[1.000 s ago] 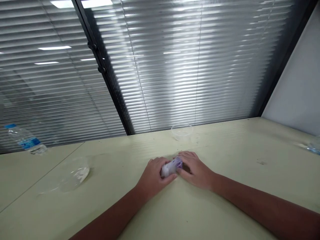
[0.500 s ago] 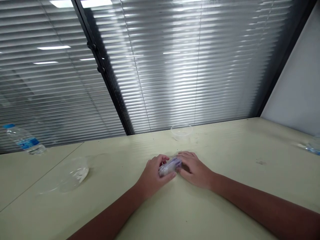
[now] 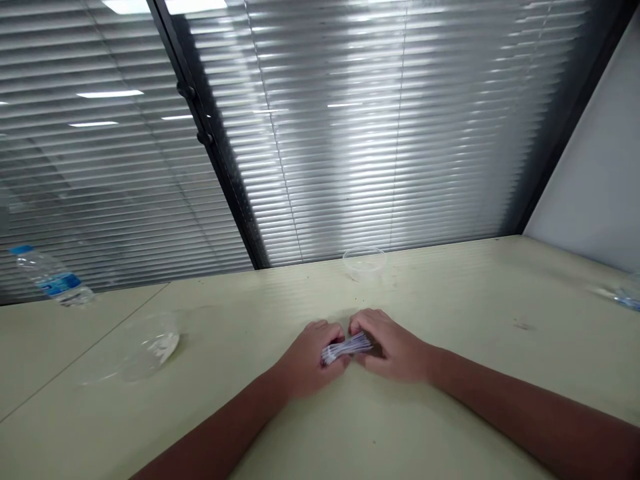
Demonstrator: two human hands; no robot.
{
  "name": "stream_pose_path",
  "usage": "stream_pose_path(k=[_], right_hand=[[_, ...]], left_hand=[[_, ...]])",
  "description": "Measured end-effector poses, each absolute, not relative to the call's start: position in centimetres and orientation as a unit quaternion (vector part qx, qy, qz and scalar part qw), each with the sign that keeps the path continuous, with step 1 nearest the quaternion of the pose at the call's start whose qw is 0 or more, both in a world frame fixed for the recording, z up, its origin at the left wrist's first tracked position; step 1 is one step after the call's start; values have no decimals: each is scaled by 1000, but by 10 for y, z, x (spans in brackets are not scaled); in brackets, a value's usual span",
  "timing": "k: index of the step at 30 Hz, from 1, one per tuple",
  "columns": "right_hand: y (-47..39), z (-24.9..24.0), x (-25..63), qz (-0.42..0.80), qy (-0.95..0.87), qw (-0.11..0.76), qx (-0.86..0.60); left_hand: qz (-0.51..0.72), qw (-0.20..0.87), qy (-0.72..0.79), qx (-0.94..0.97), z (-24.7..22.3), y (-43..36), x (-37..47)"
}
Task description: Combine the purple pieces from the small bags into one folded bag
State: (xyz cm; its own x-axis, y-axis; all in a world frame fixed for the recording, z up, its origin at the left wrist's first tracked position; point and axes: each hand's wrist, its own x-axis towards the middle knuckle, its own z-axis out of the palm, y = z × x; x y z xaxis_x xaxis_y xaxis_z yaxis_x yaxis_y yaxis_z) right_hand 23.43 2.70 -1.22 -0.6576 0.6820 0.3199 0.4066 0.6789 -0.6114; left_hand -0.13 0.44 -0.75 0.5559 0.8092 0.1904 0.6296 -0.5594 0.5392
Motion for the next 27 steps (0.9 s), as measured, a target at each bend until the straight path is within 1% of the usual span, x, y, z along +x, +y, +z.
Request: stream_pose_path(k=[4, 9, 11, 15, 19, 22, 27], right_hand=[[24, -6, 234, 255, -890, 272, -263], [26, -6, 233, 256, -895, 262, -257], [28, -9, 233, 256, -883, 275, -282], [33, -17, 232, 264, -832, 309, -377], [35, -21, 231, 229, -803, 319, -449], [37, -23, 230, 204, -809, 314, -452], [38, -26, 230, 188, -823, 321, -429]], left_hand=[[214, 212, 377, 876, -4, 3, -3], [216, 211, 395, 868, -6, 1, -3], [221, 204, 416, 858, -6, -1, -2], [255, 171, 447, 840, -4, -2, -2], [281, 125, 476, 824, -7, 3, -3], [282, 105, 503, 810, -11, 7, -4], [235, 77, 514, 822, -14, 11, -5]])
